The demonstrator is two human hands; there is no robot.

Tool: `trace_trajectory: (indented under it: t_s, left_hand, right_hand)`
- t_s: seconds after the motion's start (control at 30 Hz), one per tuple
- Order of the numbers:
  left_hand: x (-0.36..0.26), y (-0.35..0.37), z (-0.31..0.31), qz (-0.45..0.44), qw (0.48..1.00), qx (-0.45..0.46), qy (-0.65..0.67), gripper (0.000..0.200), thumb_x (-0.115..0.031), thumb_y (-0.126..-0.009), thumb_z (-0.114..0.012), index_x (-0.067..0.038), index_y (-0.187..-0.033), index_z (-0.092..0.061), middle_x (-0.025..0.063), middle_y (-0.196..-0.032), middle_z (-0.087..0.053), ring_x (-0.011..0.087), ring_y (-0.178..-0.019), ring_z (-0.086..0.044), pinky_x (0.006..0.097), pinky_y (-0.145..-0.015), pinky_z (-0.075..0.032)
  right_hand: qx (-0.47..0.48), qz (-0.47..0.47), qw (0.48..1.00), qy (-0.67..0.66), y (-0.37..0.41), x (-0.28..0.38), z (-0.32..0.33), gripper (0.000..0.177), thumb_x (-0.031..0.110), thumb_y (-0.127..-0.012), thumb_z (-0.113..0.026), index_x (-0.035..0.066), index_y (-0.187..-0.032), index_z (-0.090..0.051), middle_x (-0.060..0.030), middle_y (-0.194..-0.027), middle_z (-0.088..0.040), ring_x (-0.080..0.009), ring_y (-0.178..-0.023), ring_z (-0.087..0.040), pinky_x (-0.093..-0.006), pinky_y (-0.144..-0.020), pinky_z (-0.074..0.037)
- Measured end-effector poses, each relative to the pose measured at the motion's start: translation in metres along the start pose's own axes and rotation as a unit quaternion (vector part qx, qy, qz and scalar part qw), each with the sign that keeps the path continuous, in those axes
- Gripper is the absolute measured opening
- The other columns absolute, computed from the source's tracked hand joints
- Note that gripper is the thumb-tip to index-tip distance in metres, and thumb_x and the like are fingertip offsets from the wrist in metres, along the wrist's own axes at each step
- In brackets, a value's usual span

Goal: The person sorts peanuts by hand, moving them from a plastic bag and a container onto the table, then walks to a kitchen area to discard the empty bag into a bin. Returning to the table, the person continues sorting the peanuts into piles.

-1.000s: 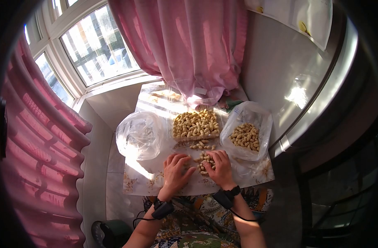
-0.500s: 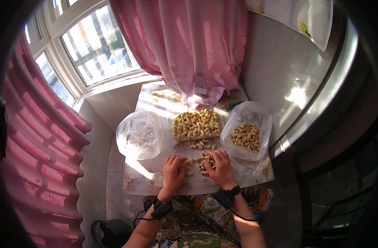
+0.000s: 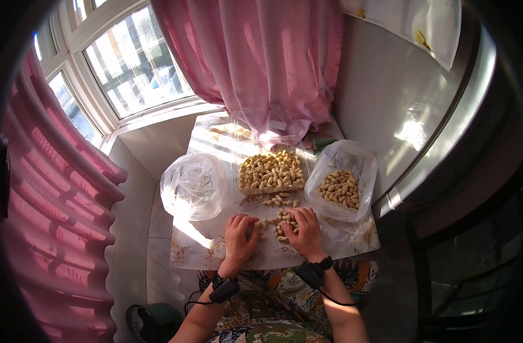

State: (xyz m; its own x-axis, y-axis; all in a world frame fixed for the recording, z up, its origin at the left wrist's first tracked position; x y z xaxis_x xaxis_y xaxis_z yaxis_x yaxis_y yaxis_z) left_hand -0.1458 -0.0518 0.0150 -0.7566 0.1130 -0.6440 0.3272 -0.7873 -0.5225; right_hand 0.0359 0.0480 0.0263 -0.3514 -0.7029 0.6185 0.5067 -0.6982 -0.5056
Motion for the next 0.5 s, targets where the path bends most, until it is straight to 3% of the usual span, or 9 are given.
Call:
trace_trajectory:
  t_s: [0.33,0.5]
  left_hand:
    - [0.0010,0.0003,0.0014,0.017,1.000,-0.018,0.017,0.025,-0.004,-0.080,-0.071,-0.006,-0.105,-0.069,0.0121,-0.106,-0.064,0.0353,-0.107,-0.060,0.0457,-0.094,-0.047]
    - [-0.0015,-0.0011,-0.0001,0.041,0.998,-0.028,-0.037,0.021,-0.007,-0.081,-0.072,-0.003,-0.100,-0.066,0.0153,-0.114,-0.061,0.0368,-0.111,-0.056,0.0463,-0.095,-0.047]
  right_hand:
    - [-0.004,0.006,1.000,0.002,-0.0007,0.0017,0.0017,0.034,0.022,-0.093,-0.074,0.002,-0.120,-0.066,-0.0134,-0.115,-0.067,-0.0335,-0.109,-0.059,-0.0427,-0.097,-0.049]
    - [-0.007,0.002,1.000,-0.004,-0.0003,0.0021,0.0019,0.034,0.021,-0.092,-0.074,0.002,-0.120,-0.066,-0.0136,-0.115,-0.067,-0.0336,-0.109,-0.059,-0.0426,-0.096,-0.049]
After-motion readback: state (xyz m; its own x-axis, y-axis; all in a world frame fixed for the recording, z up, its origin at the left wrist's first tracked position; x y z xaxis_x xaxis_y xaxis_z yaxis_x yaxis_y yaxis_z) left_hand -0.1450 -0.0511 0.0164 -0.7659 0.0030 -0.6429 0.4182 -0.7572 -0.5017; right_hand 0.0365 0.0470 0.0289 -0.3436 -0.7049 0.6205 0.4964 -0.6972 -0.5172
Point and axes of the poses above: each hand's wrist, its own y-axis away from the middle knuckle, its own z-axis out of the back of the hand, x = y × z, the point moved 6 cm from there along -y, towards the middle knuckle
